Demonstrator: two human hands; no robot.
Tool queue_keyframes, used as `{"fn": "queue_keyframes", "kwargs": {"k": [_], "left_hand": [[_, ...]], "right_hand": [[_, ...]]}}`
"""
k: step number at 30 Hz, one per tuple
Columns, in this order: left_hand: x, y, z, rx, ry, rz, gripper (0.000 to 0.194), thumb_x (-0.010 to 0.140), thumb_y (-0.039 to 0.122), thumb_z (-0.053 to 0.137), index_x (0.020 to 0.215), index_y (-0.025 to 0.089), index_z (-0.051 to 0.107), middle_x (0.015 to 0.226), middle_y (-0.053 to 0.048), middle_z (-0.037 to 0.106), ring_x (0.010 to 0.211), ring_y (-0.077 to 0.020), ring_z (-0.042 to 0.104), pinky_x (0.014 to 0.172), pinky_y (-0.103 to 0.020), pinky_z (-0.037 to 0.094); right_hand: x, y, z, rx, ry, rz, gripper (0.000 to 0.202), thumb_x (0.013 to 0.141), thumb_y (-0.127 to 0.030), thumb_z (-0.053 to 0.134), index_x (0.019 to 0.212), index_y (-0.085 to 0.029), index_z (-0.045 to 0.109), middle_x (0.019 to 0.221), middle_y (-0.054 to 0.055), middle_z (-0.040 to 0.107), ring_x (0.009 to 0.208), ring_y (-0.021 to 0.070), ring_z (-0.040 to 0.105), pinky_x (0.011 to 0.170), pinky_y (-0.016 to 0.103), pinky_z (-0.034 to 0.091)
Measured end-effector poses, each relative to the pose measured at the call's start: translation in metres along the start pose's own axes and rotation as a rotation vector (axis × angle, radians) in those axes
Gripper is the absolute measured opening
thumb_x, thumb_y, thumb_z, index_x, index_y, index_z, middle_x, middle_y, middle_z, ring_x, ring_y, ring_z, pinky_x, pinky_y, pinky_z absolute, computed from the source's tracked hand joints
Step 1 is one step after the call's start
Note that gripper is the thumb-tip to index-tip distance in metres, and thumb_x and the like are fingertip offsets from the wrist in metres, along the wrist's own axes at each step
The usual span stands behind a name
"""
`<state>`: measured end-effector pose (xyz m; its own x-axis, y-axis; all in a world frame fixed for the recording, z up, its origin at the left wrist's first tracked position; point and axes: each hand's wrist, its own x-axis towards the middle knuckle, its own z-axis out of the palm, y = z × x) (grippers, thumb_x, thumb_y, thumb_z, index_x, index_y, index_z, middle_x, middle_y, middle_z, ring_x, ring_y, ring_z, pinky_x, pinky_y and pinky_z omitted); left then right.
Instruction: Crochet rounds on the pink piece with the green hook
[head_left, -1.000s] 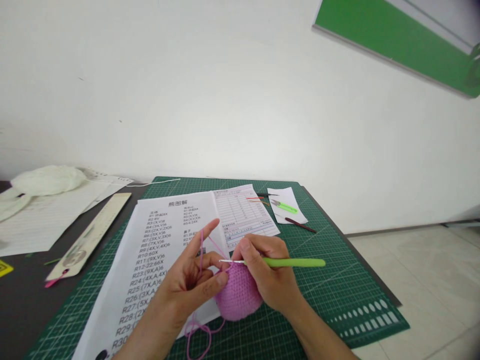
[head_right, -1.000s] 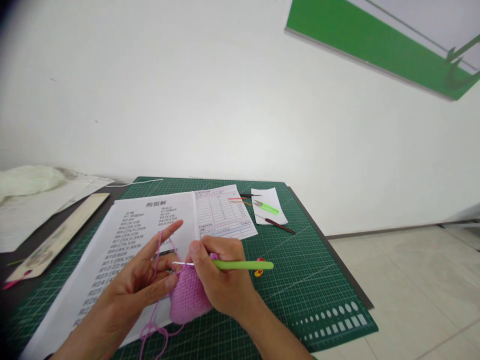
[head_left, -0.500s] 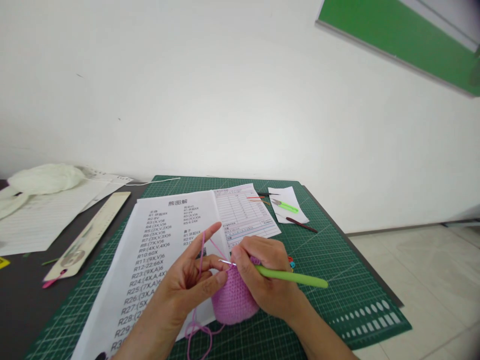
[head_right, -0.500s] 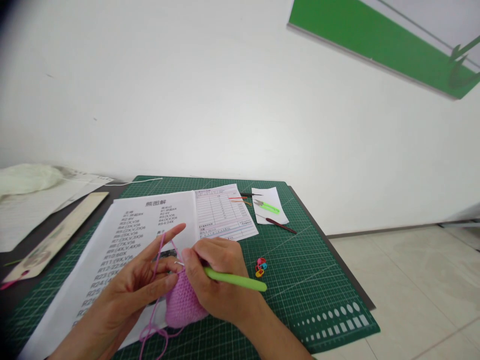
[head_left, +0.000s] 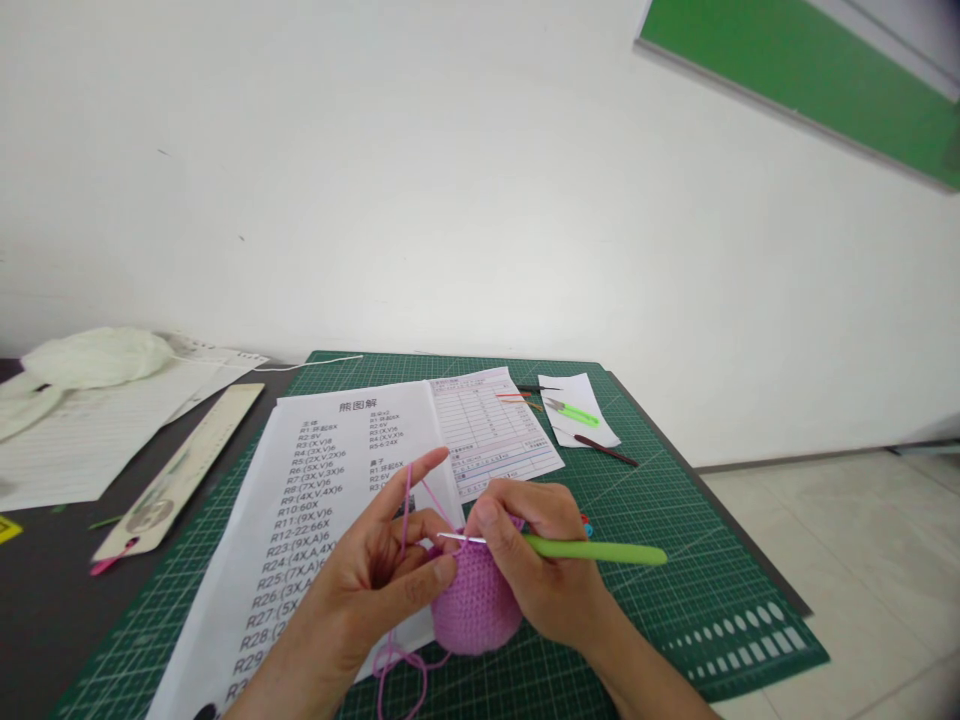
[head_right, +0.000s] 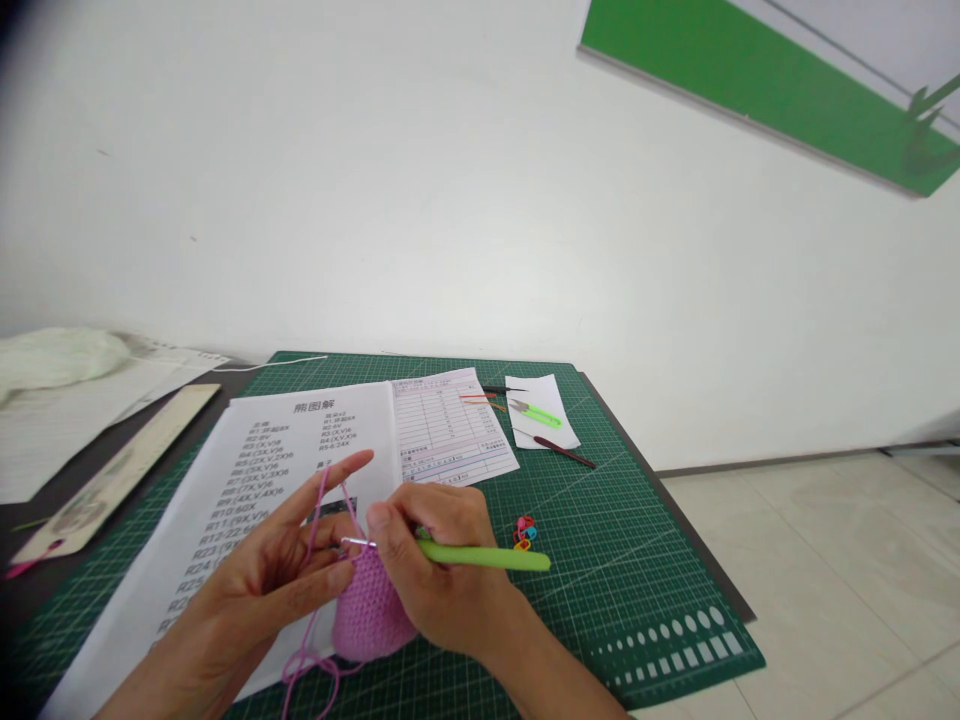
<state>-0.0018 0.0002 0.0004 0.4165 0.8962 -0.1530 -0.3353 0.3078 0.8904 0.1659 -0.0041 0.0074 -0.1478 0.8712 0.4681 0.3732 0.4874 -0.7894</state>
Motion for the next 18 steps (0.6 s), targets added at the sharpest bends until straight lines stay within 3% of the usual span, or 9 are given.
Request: {"fn": "queue_keyframes", "kwargs": {"k": [9, 18], "left_hand": [[-0.003, 0.004, 0.001, 0.015, 0.011, -0.017, 0.064, 0.079, 0.022, 0.074, 0.137, 0.032, 0.05, 0.072, 0.004, 0.064, 0.063, -0.0131, 0.049, 0.061, -0.028, 0.034], [-0.005, 0.006, 0.002, 0.036, -0.004, -0.028, 0.062, 0.079, 0.026, 0.073, 0.136, 0.03, 0.05, 0.071, 0.003, 0.06, 0.065, -0.0158, 0.049, 0.065, -0.032, 0.035]], "right_hand": [[0.001, 0.0, -0.015, 0.138, -0.161, 0.023, 0.042, 0.095, -0.037, 0.045, 0.066, -0.016, 0.067, 0.066, 0.003, 0.066, 0.069, 0.0137, 0.064, 0.06, 0.023, 0.043], [0.003, -0.001, -0.024, 0.115, -0.297, -0.008, 0.038, 0.098, -0.03, 0.042, 0.076, -0.018, 0.071, 0.071, 0.001, 0.068, 0.074, 0.0131, 0.066, 0.068, 0.023, 0.048]]}}
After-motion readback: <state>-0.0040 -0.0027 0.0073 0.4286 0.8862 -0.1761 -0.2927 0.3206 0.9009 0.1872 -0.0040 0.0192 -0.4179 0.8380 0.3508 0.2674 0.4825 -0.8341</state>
